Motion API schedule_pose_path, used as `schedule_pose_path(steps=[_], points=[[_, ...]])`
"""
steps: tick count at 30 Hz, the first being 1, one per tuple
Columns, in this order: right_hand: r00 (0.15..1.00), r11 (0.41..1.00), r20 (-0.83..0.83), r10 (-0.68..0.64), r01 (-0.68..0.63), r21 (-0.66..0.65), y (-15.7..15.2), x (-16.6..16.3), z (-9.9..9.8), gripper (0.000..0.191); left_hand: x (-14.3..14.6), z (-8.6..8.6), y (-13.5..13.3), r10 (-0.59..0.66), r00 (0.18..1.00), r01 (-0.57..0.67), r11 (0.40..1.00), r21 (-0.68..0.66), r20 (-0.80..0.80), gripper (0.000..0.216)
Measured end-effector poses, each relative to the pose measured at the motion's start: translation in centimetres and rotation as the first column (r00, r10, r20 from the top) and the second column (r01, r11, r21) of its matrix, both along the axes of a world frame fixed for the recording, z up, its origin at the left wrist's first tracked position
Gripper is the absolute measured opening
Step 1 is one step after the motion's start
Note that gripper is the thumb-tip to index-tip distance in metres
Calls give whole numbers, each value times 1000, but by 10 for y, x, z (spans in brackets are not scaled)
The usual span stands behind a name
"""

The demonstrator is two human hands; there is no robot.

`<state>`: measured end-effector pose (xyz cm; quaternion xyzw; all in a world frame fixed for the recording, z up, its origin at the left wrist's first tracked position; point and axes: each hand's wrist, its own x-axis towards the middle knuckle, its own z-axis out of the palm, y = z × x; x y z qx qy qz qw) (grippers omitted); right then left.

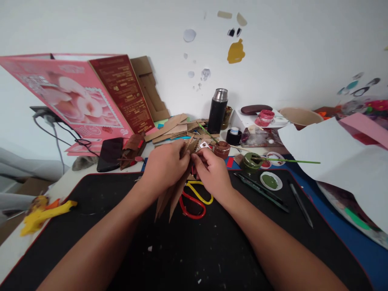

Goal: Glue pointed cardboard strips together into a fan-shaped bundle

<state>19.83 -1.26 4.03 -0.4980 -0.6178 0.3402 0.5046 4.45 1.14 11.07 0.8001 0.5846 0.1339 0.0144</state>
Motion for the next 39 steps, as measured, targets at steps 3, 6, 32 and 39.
schedule_pose_path(steps=[3, 6, 32, 39], points=[[1000, 1000, 3, 0, 0, 2, 0, 0, -1, 25, 1, 0, -1, -4, 1000, 4, 1000, -3, 6, 21], [1000, 1000, -11, 3, -4, -12, 2, -1, -4, 25, 1, 1, 0, -1, 1000, 1, 1000, -25, 10, 19], [919, 978, -393, 21, -100, -182, 3, -7, 5, 41, -19, 2, 11, -115, 954, 159, 977, -142, 276, 24], [889, 966, -458, 25, -138, -217, 3, -7, 4, 47, -22, 4, 12, -121, 920, 188, 971, -150, 372, 21]])
